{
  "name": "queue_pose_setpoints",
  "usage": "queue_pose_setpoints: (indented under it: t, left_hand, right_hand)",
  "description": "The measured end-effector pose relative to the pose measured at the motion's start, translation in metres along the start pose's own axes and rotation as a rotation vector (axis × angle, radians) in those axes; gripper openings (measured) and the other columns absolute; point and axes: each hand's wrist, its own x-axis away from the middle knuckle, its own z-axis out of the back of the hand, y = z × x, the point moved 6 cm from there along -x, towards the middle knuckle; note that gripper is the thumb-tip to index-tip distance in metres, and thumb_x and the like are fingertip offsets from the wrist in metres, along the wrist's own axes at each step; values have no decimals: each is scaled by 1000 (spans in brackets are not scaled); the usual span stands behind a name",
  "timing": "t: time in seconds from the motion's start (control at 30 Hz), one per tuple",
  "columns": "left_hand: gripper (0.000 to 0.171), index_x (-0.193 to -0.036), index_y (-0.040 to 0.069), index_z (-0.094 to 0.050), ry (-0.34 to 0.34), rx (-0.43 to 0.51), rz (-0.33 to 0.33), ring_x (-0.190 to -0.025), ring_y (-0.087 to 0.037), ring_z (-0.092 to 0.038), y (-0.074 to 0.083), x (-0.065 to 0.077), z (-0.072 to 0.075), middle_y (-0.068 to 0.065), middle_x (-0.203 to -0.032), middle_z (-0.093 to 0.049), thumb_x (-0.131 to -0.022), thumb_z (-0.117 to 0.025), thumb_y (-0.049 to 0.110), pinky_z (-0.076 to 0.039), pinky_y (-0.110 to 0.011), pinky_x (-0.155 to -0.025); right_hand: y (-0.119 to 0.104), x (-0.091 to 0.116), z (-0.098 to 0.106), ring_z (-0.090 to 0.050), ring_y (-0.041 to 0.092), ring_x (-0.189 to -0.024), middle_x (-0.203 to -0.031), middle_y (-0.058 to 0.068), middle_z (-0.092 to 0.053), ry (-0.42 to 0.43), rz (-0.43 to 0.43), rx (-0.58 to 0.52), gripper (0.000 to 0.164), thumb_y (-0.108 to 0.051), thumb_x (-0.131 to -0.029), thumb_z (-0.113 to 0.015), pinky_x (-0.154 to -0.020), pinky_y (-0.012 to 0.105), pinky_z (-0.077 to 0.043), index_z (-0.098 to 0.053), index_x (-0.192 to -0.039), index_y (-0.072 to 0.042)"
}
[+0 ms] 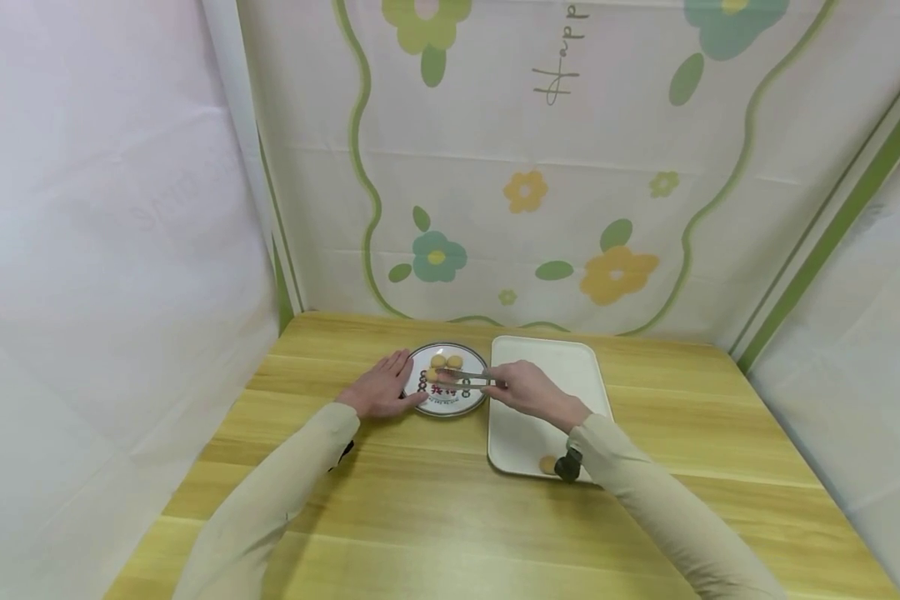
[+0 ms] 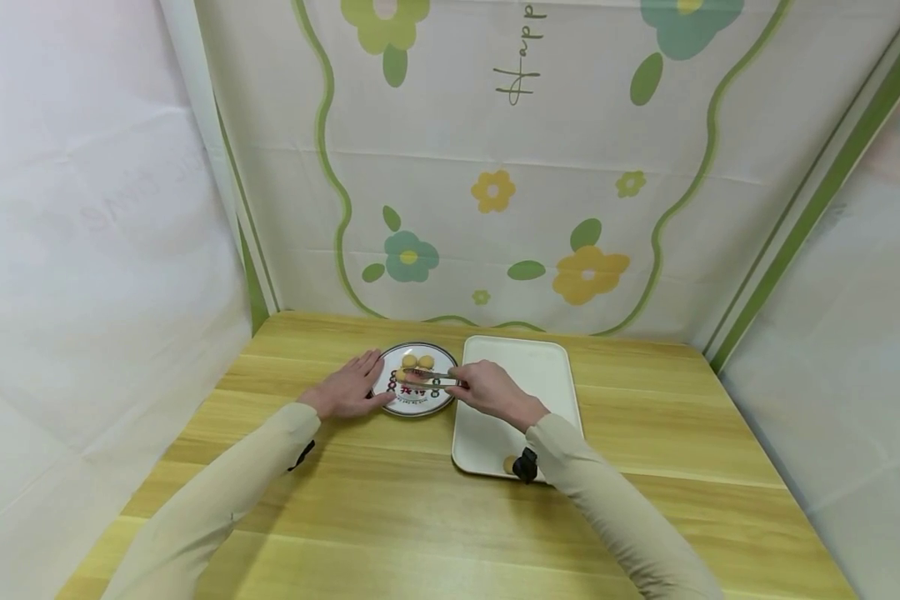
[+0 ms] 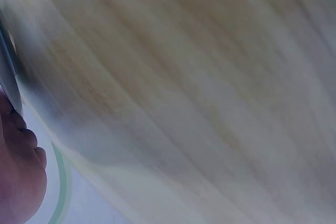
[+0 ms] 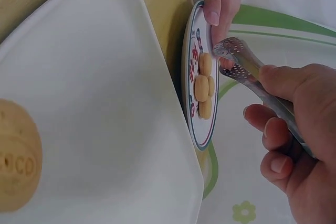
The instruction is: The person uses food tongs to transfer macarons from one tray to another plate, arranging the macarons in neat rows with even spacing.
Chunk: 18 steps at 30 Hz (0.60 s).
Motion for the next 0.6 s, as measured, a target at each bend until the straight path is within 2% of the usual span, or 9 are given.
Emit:
queue_pose_setpoints:
  t: [0.17,0.37,0.6]
  left_hand:
    - [98,-156,-3,-9,-1,-5,4,-154,-34,-7,-1,0,-1,-22,-164,-6,-95,-22,73,-13,-45,-126]
    - [97,-156,-3,-10,-6,-7,3,-154,-34,-7,-1,-1,-1,-21,-164,-7,-95,-23,72,-14,-45,-126]
    - [99,-156,-2,-9,-13,-17,8,-154,-33,-7,-1,-1,0,-20,-165,-6,-94,-20,75,-13,-44,-126]
  right_hand:
    - [0,-4,-5,-39,3,-52,-58,-11,-48,-9,10,0,21,-22,-91,-71,-47,18,-30,-58,-75,-17]
    - [-1,-8,-12,-41,2,-51,-59,-10,-55,-28,19,-10,20,-22,-91,-70,-47,17,-32,-58,-76,-16]
    - [-3,-12,-17,-40,3,-51,-57,-11,-52,-17,43,5,17,-20,-90,-72,-47,18,-31,-60,-78,-17]
